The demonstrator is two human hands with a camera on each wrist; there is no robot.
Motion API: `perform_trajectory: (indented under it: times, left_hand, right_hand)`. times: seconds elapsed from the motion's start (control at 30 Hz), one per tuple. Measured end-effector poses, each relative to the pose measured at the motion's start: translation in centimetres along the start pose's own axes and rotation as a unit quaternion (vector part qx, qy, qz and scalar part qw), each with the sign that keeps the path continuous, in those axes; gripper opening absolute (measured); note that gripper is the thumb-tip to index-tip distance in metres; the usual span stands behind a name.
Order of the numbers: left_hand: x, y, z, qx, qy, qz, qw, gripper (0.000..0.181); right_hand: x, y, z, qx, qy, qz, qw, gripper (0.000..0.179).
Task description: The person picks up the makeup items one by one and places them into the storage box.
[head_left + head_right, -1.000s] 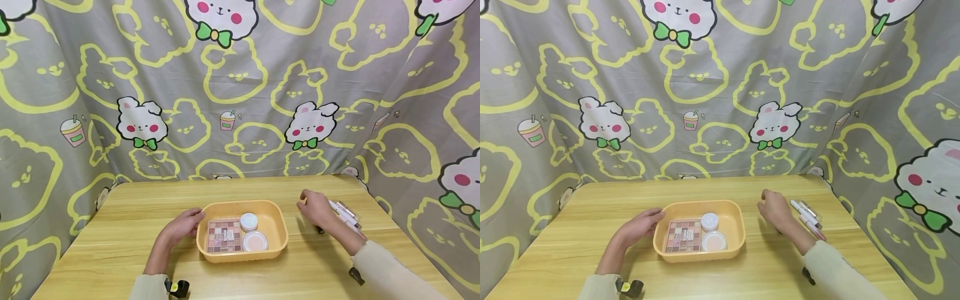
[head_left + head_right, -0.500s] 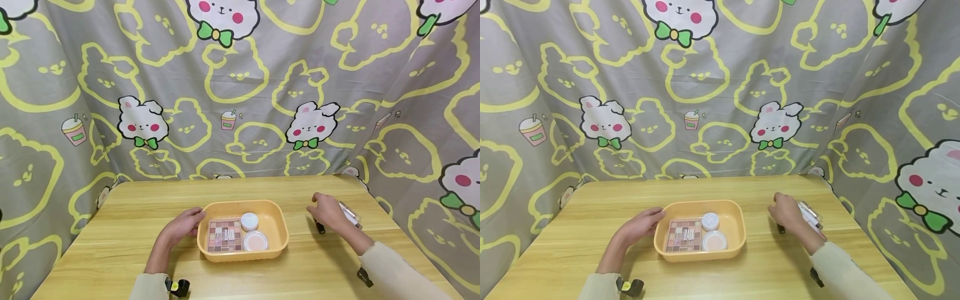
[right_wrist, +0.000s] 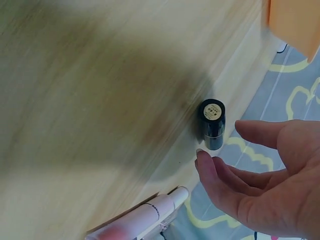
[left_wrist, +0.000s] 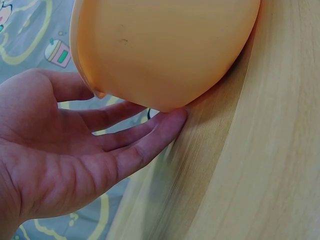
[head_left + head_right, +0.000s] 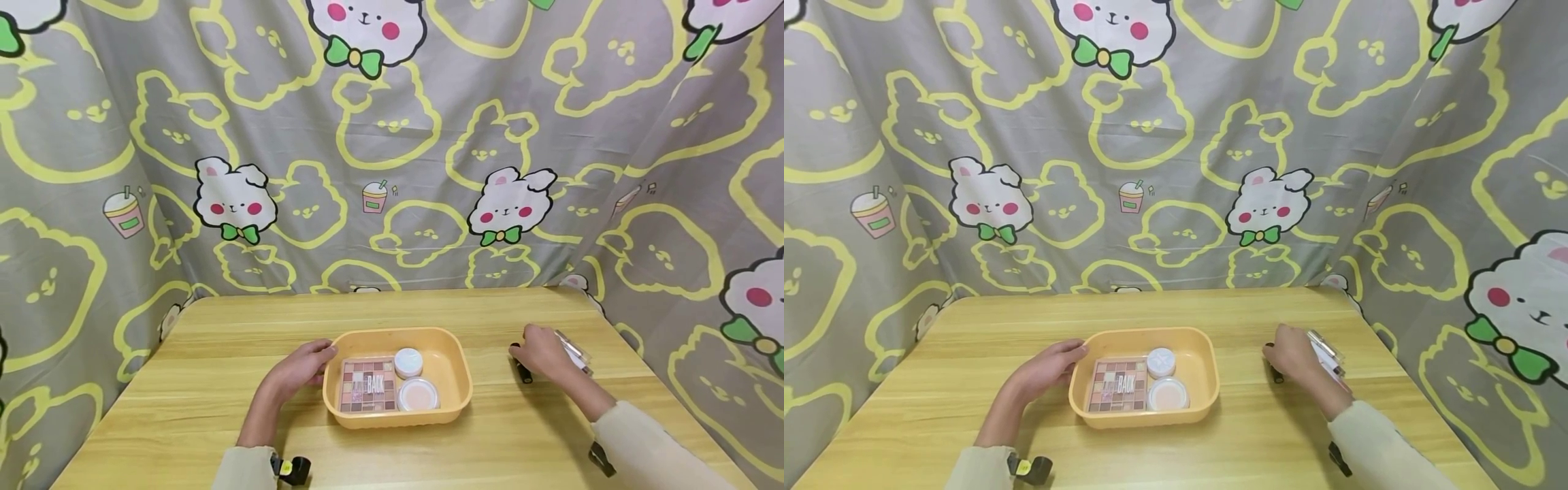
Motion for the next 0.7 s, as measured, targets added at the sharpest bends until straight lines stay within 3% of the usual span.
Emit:
perform_trajectory:
  times: [0.13, 0.43, 0.7]
  left_hand:
    - [0.0, 0.1, 0.0, 0.003, -0.005, 0.001, 1.0000, 0.057]
    - [0.0, -0.1, 0.0, 0.017, 0.003, 0.004, 0.9998, 0.060]
    - [0.0, 0.0, 0.0, 0.019, -0.006, 0.005, 0.9998, 0.061]
  right_hand:
    - [-0.1, -0.1, 0.2, 0.000, -0.012, -0.004, 0.9999, 0.041]
    - [-0.3, -0.1, 1.0, 0.013, -0.013, -0.008, 0.9998, 0.039]
    - [-0.4, -0.1, 1.2, -0.001, -0.002, -0.012, 0.9999, 0.042]
Point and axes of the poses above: each hand's wrist, its own y-axis towards the middle knuckle, its own z-axis out of the palm, x = y × z, the point moved 5 cm from there along y, towards the middle knuckle, and after that the axes turned 15 degrees about -y, right-handed, at the moved point
